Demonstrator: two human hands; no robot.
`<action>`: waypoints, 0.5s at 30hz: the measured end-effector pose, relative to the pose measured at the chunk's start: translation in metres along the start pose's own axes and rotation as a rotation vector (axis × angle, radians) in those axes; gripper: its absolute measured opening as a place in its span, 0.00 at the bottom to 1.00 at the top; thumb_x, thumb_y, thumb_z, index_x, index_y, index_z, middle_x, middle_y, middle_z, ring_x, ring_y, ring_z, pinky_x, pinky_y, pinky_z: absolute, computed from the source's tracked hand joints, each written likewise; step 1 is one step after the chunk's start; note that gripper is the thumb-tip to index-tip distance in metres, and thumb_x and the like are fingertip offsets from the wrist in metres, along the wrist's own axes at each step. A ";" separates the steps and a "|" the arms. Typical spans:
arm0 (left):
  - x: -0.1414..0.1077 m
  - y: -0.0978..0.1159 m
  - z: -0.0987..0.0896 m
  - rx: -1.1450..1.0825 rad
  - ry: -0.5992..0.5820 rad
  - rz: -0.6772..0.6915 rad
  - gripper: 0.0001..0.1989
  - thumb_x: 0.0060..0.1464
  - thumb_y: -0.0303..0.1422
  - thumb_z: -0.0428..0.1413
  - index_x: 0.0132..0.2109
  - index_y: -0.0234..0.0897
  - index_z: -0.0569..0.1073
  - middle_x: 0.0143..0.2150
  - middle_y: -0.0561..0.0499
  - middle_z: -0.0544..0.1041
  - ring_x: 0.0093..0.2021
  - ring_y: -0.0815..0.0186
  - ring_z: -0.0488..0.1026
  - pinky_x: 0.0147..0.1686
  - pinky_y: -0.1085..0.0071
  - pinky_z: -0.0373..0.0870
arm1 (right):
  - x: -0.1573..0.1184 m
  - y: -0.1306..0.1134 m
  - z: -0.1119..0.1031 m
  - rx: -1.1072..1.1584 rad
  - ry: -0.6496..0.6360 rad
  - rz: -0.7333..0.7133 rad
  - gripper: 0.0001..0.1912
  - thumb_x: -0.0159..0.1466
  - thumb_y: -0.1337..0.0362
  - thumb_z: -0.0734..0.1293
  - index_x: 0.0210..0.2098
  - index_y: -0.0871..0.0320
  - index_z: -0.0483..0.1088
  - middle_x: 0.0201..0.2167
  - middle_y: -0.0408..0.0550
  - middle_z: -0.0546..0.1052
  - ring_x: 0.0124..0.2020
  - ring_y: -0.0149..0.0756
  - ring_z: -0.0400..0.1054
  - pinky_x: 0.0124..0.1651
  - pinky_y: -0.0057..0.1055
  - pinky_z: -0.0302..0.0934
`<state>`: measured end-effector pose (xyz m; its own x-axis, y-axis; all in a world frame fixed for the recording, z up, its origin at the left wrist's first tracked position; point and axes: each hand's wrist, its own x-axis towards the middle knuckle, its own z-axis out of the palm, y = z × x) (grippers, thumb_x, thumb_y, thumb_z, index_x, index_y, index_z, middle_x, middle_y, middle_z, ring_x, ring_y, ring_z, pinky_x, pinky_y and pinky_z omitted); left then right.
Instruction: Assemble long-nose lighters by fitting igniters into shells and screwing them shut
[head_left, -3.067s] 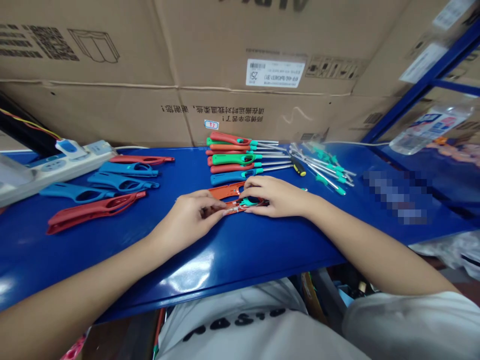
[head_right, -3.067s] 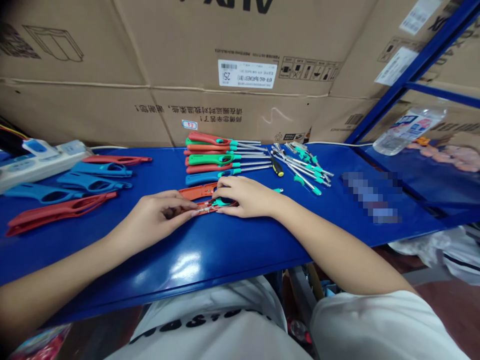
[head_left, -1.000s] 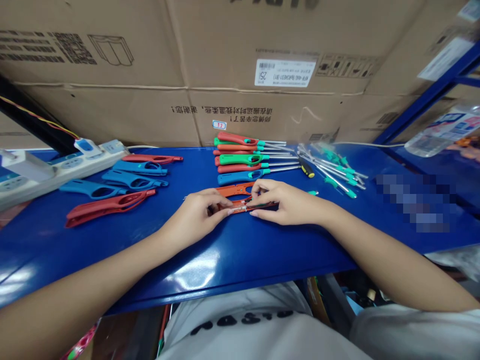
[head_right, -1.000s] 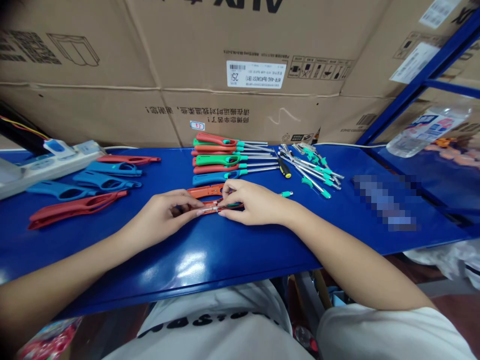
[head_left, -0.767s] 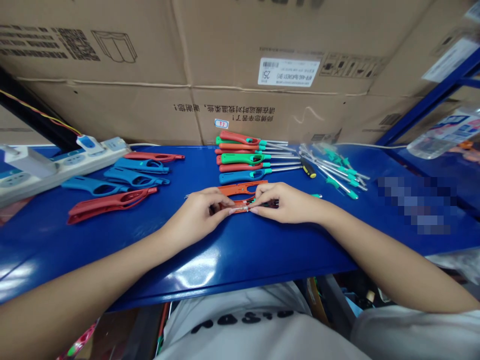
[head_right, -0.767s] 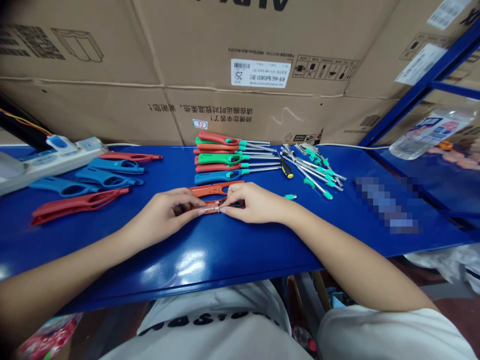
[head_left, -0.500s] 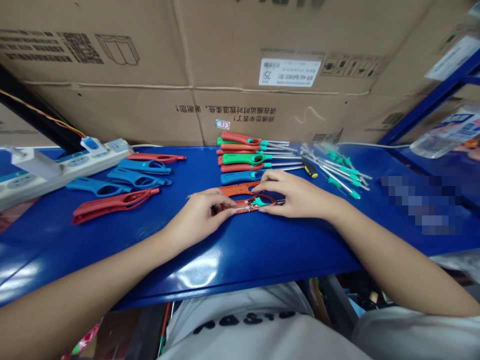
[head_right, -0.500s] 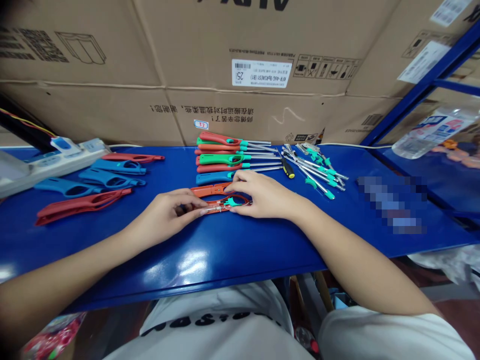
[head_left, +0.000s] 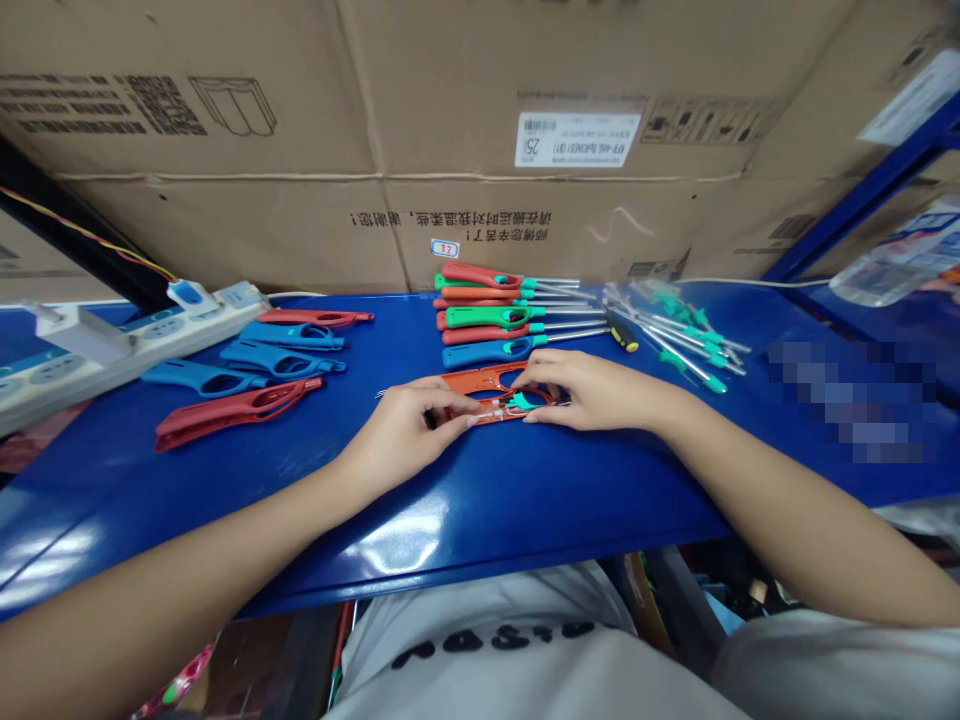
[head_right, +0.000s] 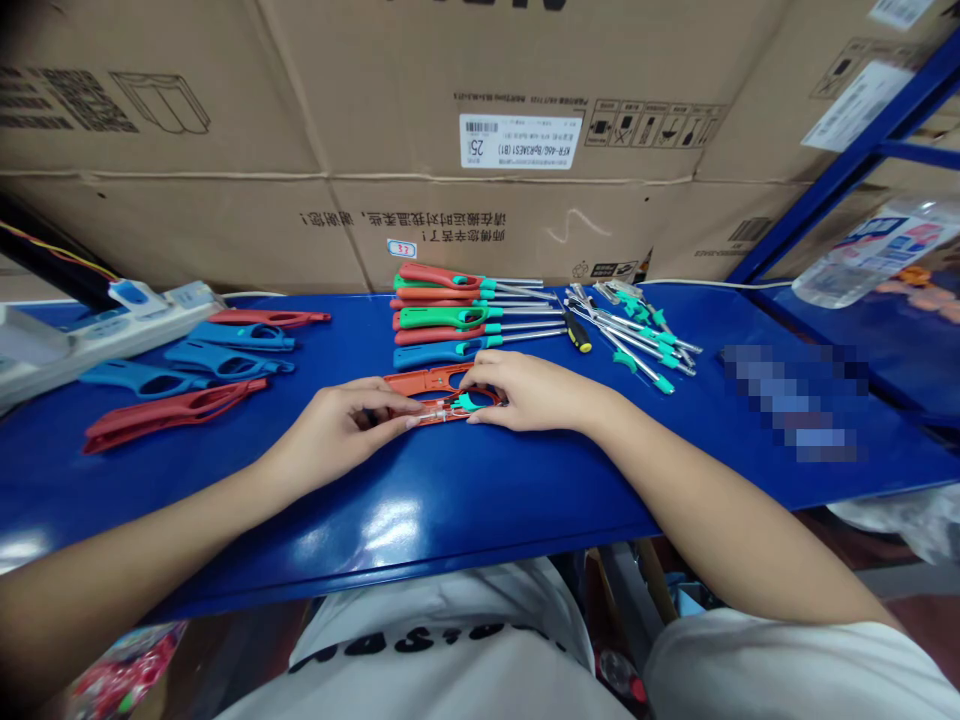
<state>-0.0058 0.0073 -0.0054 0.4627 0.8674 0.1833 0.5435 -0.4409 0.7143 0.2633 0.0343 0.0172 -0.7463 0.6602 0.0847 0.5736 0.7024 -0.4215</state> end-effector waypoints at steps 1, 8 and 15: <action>0.000 0.000 0.000 -0.002 -0.003 -0.004 0.10 0.60 0.34 0.59 0.45 0.42 0.83 0.37 0.48 0.80 0.36 0.63 0.76 0.41 0.65 0.73 | 0.000 0.000 0.000 -0.002 0.001 -0.002 0.16 0.65 0.59 0.71 0.50 0.58 0.74 0.41 0.52 0.74 0.39 0.39 0.69 0.41 0.35 0.65; -0.001 0.000 0.000 0.014 -0.006 0.041 0.11 0.62 0.34 0.58 0.46 0.40 0.83 0.40 0.47 0.80 0.37 0.64 0.77 0.38 0.67 0.73 | 0.000 0.000 0.001 -0.011 -0.006 0.005 0.18 0.65 0.58 0.71 0.51 0.60 0.74 0.43 0.53 0.74 0.40 0.40 0.70 0.42 0.35 0.65; 0.000 0.001 -0.006 0.062 -0.025 0.048 0.10 0.62 0.32 0.58 0.46 0.40 0.83 0.38 0.48 0.80 0.35 0.64 0.76 0.37 0.67 0.72 | -0.001 0.001 -0.003 0.035 -0.020 -0.030 0.19 0.67 0.56 0.69 0.54 0.58 0.74 0.42 0.52 0.75 0.40 0.38 0.70 0.43 0.35 0.65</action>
<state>-0.0095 0.0079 -0.0011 0.5060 0.8392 0.1994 0.5621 -0.4962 0.6617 0.2653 0.0355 0.0189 -0.7700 0.6330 0.0798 0.5388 0.7122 -0.4499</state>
